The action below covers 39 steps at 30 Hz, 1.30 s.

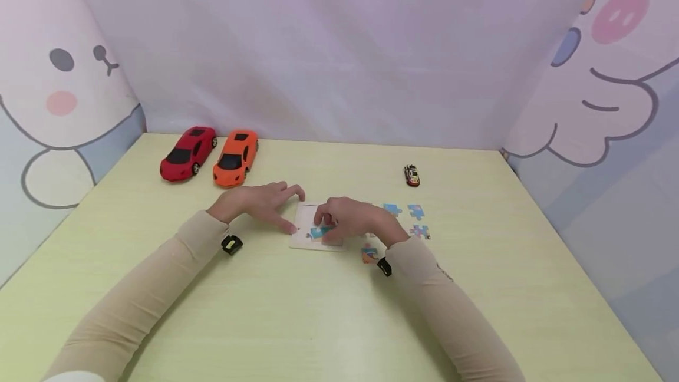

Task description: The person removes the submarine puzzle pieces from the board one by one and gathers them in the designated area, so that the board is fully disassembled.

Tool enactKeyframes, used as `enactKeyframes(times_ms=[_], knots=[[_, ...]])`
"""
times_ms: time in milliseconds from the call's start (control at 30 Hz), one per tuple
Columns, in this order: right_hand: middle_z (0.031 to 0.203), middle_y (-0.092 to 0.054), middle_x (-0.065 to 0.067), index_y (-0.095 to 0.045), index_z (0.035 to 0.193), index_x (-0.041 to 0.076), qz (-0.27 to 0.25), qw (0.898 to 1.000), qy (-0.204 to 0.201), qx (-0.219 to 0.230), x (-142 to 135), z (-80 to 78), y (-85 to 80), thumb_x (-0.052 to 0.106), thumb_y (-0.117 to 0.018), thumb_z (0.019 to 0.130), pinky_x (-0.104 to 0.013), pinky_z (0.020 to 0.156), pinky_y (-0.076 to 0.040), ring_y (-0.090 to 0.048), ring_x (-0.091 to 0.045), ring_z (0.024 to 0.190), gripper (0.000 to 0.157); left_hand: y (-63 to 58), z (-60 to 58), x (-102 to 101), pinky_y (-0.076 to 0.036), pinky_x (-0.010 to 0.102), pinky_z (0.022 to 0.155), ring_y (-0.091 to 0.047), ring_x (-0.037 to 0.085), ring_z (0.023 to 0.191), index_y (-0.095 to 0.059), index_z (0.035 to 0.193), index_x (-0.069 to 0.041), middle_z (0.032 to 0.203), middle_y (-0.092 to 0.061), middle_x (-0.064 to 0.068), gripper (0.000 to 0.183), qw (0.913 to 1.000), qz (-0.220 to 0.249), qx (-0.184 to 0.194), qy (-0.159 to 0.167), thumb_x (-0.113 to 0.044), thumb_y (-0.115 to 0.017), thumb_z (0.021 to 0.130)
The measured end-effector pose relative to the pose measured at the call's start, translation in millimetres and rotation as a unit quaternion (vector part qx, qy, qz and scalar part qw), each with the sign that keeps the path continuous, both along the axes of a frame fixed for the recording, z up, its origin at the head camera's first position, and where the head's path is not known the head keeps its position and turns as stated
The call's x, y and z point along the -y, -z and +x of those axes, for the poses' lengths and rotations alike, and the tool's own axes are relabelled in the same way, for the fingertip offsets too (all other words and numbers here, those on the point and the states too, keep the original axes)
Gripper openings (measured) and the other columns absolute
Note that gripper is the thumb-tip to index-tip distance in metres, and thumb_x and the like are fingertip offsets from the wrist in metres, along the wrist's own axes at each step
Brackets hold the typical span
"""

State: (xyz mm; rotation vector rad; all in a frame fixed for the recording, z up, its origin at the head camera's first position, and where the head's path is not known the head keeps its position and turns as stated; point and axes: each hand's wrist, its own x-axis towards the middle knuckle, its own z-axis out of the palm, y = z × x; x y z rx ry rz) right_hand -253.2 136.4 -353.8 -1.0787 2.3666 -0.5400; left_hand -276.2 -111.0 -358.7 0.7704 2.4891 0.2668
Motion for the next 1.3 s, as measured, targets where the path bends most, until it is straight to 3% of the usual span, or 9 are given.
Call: enactKeyframes(times_ms=[367, 733, 933, 1100, 1300], knots=[[0.094, -0.058, 0.000, -0.061, 0.110, 0.010, 0.010, 0.999, 0.028, 0.041, 6.3, 5.6, 2.0, 0.014, -0.075, 0.091, -0.029, 0.078, -0.046, -0.052, -0.016, 0.086, 0.024, 2.7, -1.1, 0.1, -0.042, 0.045, 0.096, -0.047, 0.028, 0.114, -0.034, 0.139, -0.027, 0.123, -0.047, 0.010, 0.072, 1.0000, -0.008, -0.001, -0.001, -0.060, -0.070, 0.086], [0.087, -0.056, 0.001, -0.058, 0.101, 0.013, 0.022, 0.998, 0.034, 0.037, 6.7, 9.2, 3.6, 0.012, -0.073, 0.093, -0.027, 0.073, -0.045, -0.051, -0.014, 0.080, 0.017, 0.9, 1.0, -1.0, -0.043, 0.046, 0.096, -0.048, 0.028, 0.114, -0.035, 0.139, -0.027, 0.122, -0.047, 0.011, 0.073, 1.0000, -0.007, -0.001, -0.001, -0.060, -0.071, 0.085], [0.082, -0.056, 0.004, -0.058, 0.094, 0.015, -0.024, 0.999, 0.022, 0.025, -0.1, 9.3, 0.7, 0.014, -0.066, 0.098, -0.027, 0.068, -0.044, -0.052, -0.013, 0.073, 0.009, 0.6, 1.1, -2.3, -0.042, 0.047, 0.097, -0.047, 0.028, 0.115, -0.035, 0.140, -0.027, 0.125, -0.046, 0.012, 0.073, 0.9999, -0.010, -0.003, 0.001, -0.061, -0.070, 0.085], [0.084, -0.058, 0.005, -0.058, 0.092, 0.016, -0.058, 0.998, 0.007, -0.005, -9.7, 6.9, -9.2, 0.016, -0.066, 0.099, -0.028, 0.068, -0.045, -0.057, -0.014, 0.077, 0.011, 0.2, 0.6, -1.9, -0.042, 0.047, 0.096, -0.048, 0.028, 0.114, -0.035, 0.139, -0.028, 0.125, -0.046, 0.012, 0.073, 0.9999, -0.011, -0.003, -0.004, -0.061, -0.071, 0.085], [0.086, -0.059, 0.003, -0.059, 0.095, 0.017, -0.069, 0.997, 0.040, -0.018, -39.2, 6.6, -21.9, 0.019, -0.065, 0.099, -0.031, 0.069, -0.048, -0.057, -0.017, 0.079, 0.008, 0.5, 1.3, -0.6, -0.042, 0.047, 0.095, -0.048, 0.028, 0.112, -0.036, 0.139, -0.026, 0.124, -0.047, 0.012, 0.072, 1.0000, -0.002, -0.001, -0.001, -0.059, -0.071, 0.085]])
